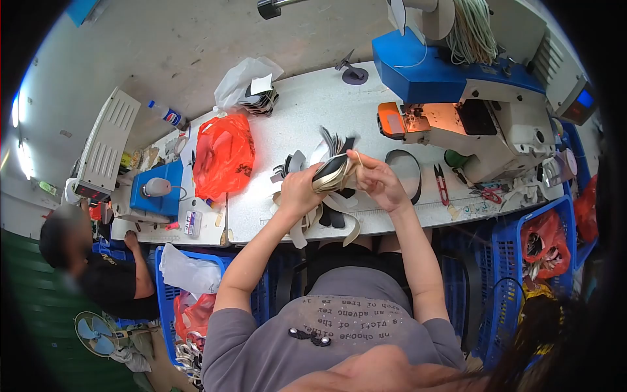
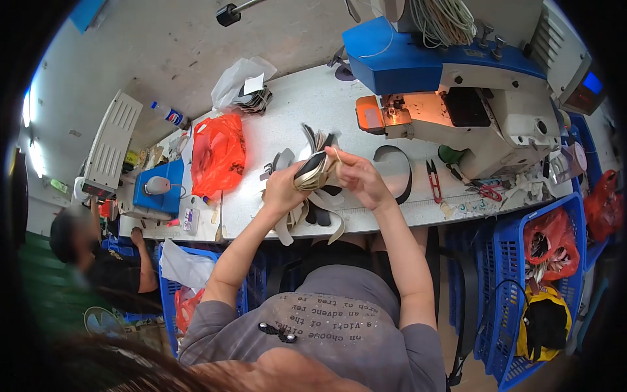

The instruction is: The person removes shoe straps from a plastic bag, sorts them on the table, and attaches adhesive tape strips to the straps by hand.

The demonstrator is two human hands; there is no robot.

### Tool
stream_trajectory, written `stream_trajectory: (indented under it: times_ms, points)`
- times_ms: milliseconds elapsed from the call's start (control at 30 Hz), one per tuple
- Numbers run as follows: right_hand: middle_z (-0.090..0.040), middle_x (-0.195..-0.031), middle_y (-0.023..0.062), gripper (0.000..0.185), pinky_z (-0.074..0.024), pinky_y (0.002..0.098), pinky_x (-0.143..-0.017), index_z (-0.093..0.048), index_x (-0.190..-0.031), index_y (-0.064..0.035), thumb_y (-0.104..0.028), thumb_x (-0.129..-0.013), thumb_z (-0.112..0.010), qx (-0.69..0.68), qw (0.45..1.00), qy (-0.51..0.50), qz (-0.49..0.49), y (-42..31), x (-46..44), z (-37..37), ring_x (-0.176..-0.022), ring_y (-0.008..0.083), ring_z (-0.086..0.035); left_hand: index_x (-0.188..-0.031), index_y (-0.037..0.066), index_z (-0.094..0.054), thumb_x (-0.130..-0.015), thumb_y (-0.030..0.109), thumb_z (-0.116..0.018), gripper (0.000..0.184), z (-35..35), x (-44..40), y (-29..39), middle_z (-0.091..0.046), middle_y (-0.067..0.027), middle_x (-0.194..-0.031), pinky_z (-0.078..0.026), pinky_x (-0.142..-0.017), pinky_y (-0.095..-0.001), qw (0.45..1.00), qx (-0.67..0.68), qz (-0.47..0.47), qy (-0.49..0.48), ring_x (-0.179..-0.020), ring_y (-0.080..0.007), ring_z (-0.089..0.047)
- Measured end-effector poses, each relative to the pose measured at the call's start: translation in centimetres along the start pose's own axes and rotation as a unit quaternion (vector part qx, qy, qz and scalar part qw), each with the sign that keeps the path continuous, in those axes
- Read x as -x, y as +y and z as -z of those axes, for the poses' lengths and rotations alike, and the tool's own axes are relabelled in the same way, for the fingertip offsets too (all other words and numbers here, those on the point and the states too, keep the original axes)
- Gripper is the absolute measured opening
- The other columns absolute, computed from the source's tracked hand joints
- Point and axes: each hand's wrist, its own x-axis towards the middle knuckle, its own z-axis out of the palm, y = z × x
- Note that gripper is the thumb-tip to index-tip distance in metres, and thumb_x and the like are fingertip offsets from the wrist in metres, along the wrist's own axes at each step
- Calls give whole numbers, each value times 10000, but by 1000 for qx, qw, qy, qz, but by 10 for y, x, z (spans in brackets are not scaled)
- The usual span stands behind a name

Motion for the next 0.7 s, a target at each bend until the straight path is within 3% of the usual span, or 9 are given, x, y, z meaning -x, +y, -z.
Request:
stream_trajectory:
  times_ms: [100, 133, 267, 367, 400, 500, 633, 667, 700]
  points:
    - [-332, -608, -89, 384, -236, 203, -496, -583, -1253, 20, -174, -921, -589, 12, 998, 32, -60, 2, 2, 30, -516, 38, -269, -1091, 128, -646, -637, 214, -773, 478, 6, -1, -1, -678, -134, -797, -507, -656, -432, 999, 21, -8, -44, -748, -335, -655]
    - [-301, -547, -102, 275, -213, 213, -465, -674, -1066, 20, -208, -941, -583, 47, 996, 53, -52, 2, 1, 33, -463, 35, -230, -1092, 124, -642, -638, 219, -776, 484, 8, 0, 0, -678, -141, -807, -508, -661, -435, 998, 23, -15, -61, -754, -343, -653]
    - [-324, -516, -112, 229, -195, 210, -442, -668, -886, 2, -197, -943, -569, 52, 988, 127, -74, -2, -10, 32, -443, 20, -228, -1083, 116, -646, -618, 244, -781, 501, 21, 3, 11, -673, -150, -805, -509, -670, -442, 993, 7, -26, -118, -762, -347, -652]
    - [-421, -533, -89, 247, -253, 203, -441, -677, -911, 16, -211, -938, -584, 134, 972, 173, -81, 4, -26, 37, -438, 25, -302, -1049, 101, -662, -603, 251, -781, 485, 26, 1, 14, -668, -158, -798, -510, -674, -437, 990, -11, -12, -141, -769, -347, -651]
    - [-554, -581, -40, 242, -340, 197, -454, -686, -880, 17, -205, -928, -600, 113, 961, 242, -65, 9, -32, 18, -471, 32, -438, -1037, 96, -664, -604, 250, -780, 474, 28, 1, 14, -666, -160, -794, -510, -676, -436, 990, -12, -10, -140, -767, -349, -650]
    - [-659, -676, 20, 229, -430, 204, -505, -700, -850, -2, -208, -914, -623, 172, 964, 205, 8, 31, -45, 36, -559, 58, -574, -1005, 84, -660, -616, 248, -758, 433, 37, 2, 8, -661, -162, -769, -503, -668, -444, 992, 13, -24, -122, -746, -365, -640]
    - [-674, -696, 53, 195, -477, 260, -573, -696, -845, 9, -155, -908, -612, 381, 871, 278, 137, 44, -54, 55, -611, 100, -612, -954, 57, -650, -615, 225, -742, 390, 52, 0, 2, -659, -167, -761, -491, -661, -455, 990, 49, -55, -117, -742, -375, -634]
    - [-684, -717, 78, 186, -484, 283, -597, -681, -837, 35, -119, -903, -599, 491, 791, 336, 146, 40, -55, 66, -632, 125, -616, -931, 52, -650, -608, 185, -738, 359, 59, 1, -3, -650, -157, -731, -485, -665, -447, 989, 63, -61, -120, -734, -370, -631]
    - [-688, -730, 82, 180, -484, 282, -604, -679, -841, 33, -118, -901, -601, 478, 806, 321, 140, 33, -48, 68, -637, 127, -618, -926, 56, -652, -610, 174, -737, 348, 69, 1, -10, -647, -152, -728, -485, -669, -442, 989, 70, -62, -118, -735, -367, -630]
